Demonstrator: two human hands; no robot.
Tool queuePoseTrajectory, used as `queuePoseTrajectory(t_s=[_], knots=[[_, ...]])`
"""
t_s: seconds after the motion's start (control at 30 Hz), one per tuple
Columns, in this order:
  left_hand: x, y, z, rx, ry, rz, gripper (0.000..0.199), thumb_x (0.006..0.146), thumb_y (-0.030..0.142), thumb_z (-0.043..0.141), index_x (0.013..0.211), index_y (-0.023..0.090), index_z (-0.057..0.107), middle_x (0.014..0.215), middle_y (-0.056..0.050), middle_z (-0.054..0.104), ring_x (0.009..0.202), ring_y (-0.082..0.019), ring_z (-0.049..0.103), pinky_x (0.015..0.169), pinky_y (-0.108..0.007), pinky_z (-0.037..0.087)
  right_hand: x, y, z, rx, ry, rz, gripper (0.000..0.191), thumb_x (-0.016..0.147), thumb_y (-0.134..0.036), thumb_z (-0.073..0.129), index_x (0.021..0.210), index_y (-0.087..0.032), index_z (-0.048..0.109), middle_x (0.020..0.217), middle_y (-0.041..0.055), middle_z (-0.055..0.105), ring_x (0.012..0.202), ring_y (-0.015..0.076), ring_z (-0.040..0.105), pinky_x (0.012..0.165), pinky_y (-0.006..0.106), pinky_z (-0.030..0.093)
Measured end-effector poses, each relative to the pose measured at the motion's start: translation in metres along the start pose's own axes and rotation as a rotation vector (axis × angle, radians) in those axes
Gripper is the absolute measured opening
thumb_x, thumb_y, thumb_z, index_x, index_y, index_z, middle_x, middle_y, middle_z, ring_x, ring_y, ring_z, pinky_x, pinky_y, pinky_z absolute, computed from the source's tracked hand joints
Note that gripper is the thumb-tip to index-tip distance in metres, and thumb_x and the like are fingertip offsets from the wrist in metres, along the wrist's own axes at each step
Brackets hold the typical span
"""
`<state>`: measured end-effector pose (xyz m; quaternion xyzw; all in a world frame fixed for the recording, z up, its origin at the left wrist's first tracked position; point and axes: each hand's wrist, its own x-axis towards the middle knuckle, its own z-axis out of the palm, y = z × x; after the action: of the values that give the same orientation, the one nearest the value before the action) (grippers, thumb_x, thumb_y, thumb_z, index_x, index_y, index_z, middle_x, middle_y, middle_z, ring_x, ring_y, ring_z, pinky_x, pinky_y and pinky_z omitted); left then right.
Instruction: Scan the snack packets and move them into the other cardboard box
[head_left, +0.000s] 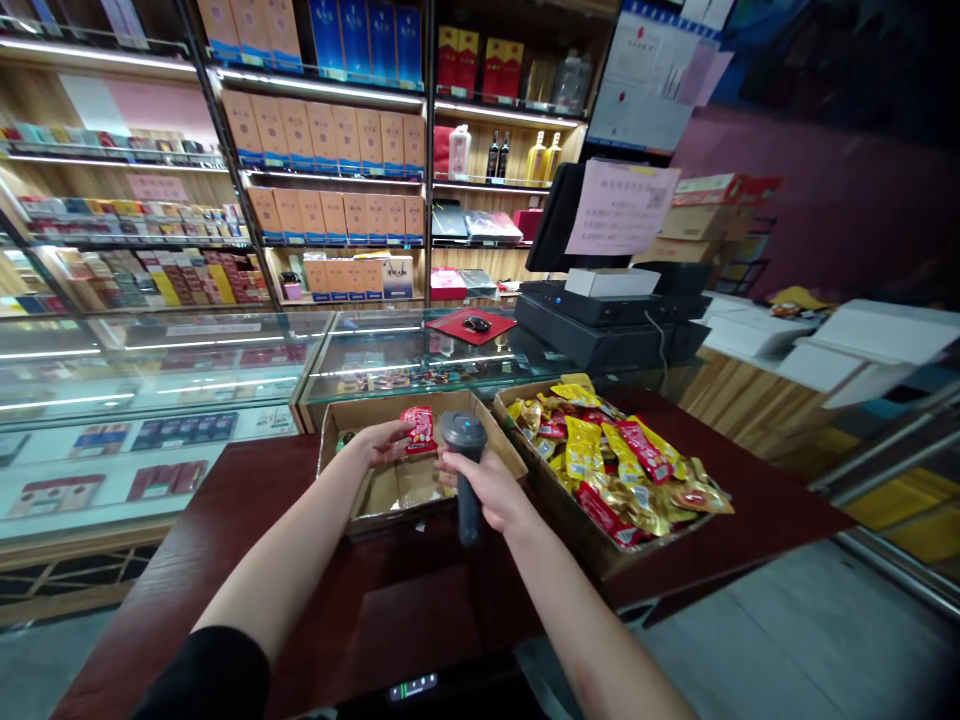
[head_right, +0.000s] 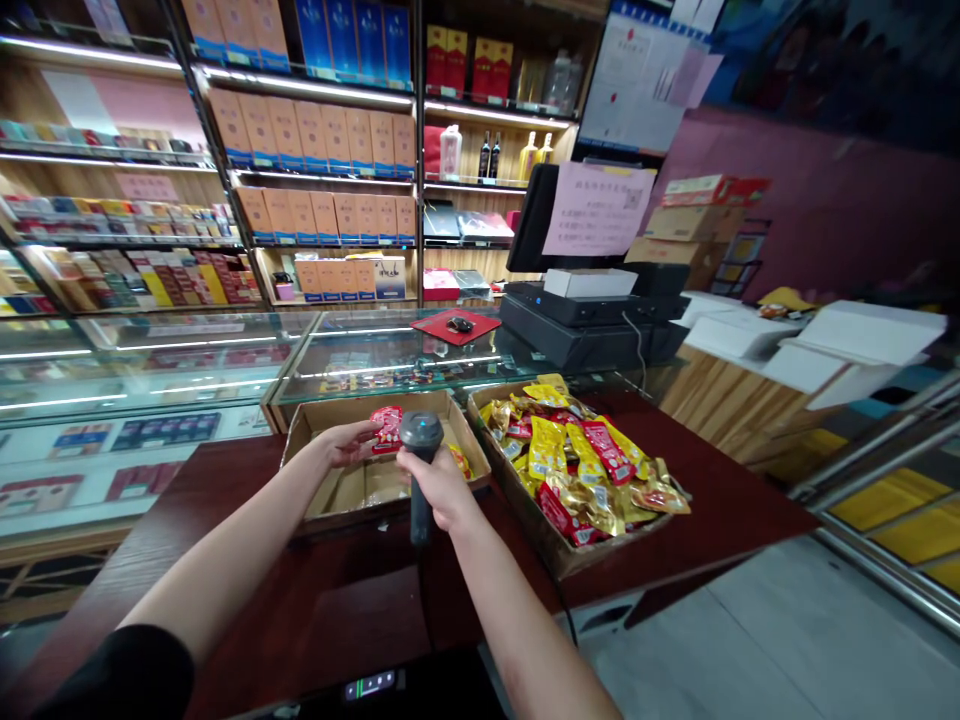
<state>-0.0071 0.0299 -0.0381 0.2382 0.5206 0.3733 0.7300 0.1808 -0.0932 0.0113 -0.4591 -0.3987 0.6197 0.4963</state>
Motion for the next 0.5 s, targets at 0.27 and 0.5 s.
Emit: queuePoseTrajectory(t_s=[0.27, 0.5], knots=[[0.004, 0.002, -0.001, -0.012, 0.058, 0.158, 0.017, 0.072, 0.021, 0.076, 0.082, 0.014, 0.064, 0.068, -0.005, 0.069, 0.052, -0.011, 0.064, 0.050, -0.017, 0.053, -0.037, 0.020, 0.031, -0.019, -0.181, 0.126, 0.038, 0.069, -0.045, 0.069, 0.088, -0.017, 0.053, 0.078, 0.0021, 0.061, 0.056, 0.0175, 0.067, 0.041, 0.026, 0.052], [-0.001, 0.004, 0.002, -0.032, 0.012, 0.186, 0.020, 0.072, 0.021, 0.075, 0.087, 0.013, 0.065, 0.075, -0.008, 0.071, 0.061, -0.015, 0.068, 0.061, -0.021, 0.057, -0.042, 0.029, 0.038, -0.040, -0.179, 0.126, 0.038, 0.069, -0.046, 0.067, 0.086, -0.016, 0.052, 0.076, 0.0000, 0.058, 0.046, 0.0126, 0.061, 0.034, 0.022, 0.047]])
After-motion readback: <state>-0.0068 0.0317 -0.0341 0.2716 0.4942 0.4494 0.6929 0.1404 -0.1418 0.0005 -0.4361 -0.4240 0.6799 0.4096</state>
